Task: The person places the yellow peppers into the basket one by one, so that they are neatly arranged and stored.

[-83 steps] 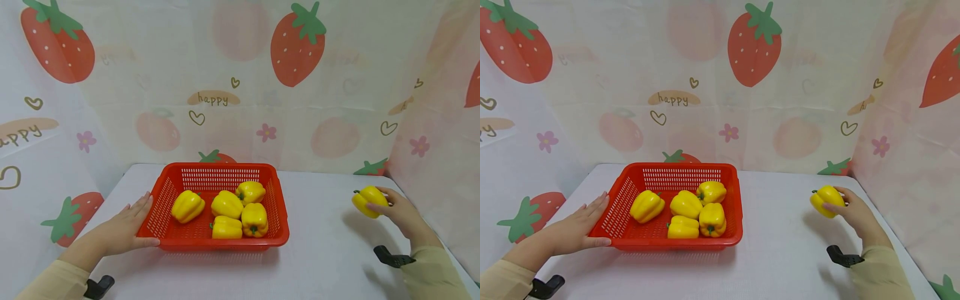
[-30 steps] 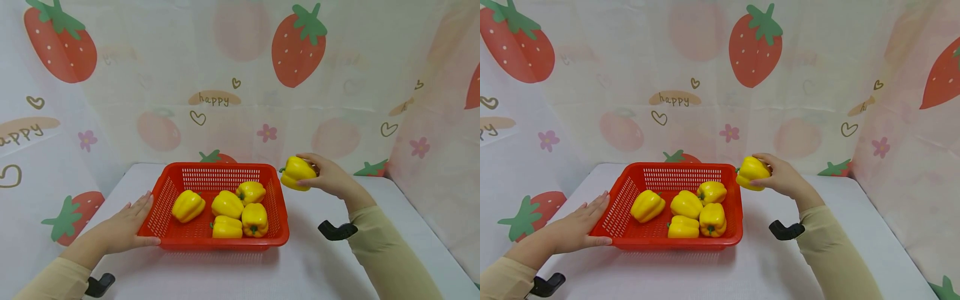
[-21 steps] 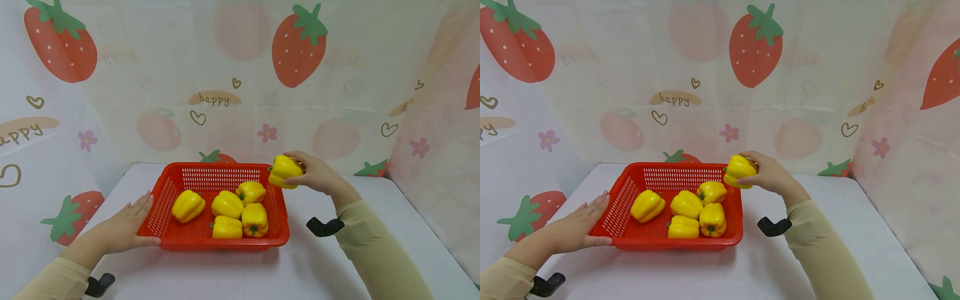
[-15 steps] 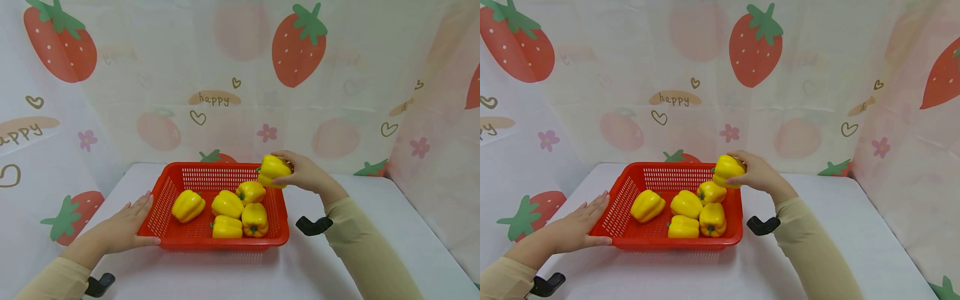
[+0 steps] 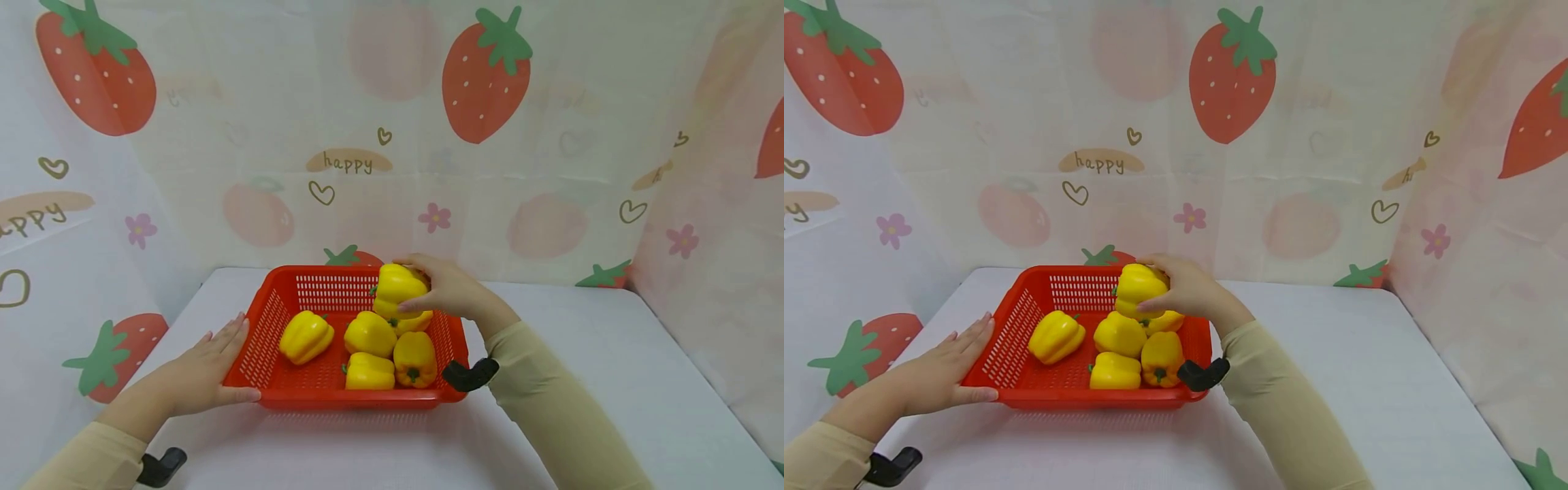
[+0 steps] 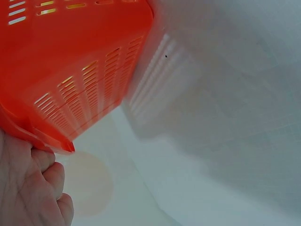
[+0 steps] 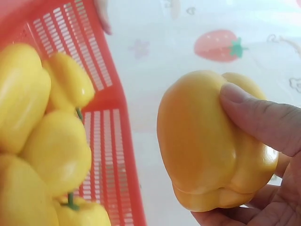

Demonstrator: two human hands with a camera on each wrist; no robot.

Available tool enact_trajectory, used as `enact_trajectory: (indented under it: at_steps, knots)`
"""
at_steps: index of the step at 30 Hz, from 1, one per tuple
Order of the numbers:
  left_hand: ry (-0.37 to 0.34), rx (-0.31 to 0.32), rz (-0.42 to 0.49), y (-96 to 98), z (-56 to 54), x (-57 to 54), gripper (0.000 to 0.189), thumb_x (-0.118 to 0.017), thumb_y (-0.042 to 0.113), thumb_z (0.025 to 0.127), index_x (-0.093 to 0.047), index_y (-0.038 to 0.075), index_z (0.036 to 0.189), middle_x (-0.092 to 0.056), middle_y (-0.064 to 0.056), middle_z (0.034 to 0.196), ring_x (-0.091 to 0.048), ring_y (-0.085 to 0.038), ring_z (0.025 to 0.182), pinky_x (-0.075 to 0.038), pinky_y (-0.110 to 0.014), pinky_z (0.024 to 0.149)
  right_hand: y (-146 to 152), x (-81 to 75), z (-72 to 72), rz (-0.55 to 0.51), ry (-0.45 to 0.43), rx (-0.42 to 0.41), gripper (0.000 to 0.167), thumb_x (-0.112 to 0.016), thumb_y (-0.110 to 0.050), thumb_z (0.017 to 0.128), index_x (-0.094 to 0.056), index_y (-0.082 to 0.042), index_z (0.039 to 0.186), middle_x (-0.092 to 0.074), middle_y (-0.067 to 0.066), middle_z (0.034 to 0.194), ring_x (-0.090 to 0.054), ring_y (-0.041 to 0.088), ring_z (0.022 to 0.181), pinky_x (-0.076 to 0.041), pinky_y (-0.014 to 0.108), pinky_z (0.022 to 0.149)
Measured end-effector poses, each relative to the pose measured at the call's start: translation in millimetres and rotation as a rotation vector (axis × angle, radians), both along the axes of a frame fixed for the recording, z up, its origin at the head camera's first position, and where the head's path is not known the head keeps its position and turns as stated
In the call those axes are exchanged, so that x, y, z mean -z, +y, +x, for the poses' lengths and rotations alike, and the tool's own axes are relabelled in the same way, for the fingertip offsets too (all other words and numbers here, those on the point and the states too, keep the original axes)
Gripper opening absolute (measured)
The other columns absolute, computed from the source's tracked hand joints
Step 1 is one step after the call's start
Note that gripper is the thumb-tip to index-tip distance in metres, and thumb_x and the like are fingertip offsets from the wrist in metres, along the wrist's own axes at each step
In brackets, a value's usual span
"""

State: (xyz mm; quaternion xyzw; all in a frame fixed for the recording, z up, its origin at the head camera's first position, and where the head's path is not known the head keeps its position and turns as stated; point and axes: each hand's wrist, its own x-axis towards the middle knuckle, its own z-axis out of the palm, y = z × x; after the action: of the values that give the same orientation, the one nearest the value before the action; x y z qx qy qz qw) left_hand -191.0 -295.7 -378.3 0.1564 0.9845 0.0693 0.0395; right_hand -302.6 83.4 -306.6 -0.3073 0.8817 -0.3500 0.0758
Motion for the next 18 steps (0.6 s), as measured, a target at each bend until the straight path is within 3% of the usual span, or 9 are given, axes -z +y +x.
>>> enact_trajectory:
  at_steps: [10, 18]
  knots:
    - [0.004, 0.003, 0.001, -0.8, -0.4, 1.4, 0.118, -0.053, 0.076, 0.067, -0.011, -0.001, 0.145, -0.011, -0.021, 0.15, -0.015, -0.038, 0.136, -0.016, -0.059, 0.106, -27.7, 4.3, 5.5, -0.032, -0.05, -0.053, 0.066, -0.077, -0.04, 0.07, -0.046, -0.034, 0.129, -0.055, -0.006, 0.109, -0.055, 0.016, 0.091, -0.049, 0.029, 0.078]
    - [-0.005, -0.004, 0.004, -0.4, 0.0, -0.4, 0.118, -0.053, 0.076, 0.066, -0.011, -0.001, 0.145, -0.011, -0.02, 0.151, -0.014, -0.038, 0.136, -0.016, -0.059, 0.106, -52.5, 6.6, 15.9, -0.02, -0.069, -0.113, 0.065, -0.076, -0.046, 0.069, -0.044, -0.043, 0.126, -0.054, -0.011, 0.11, -0.054, 0.013, 0.092, -0.048, 0.029, 0.078]
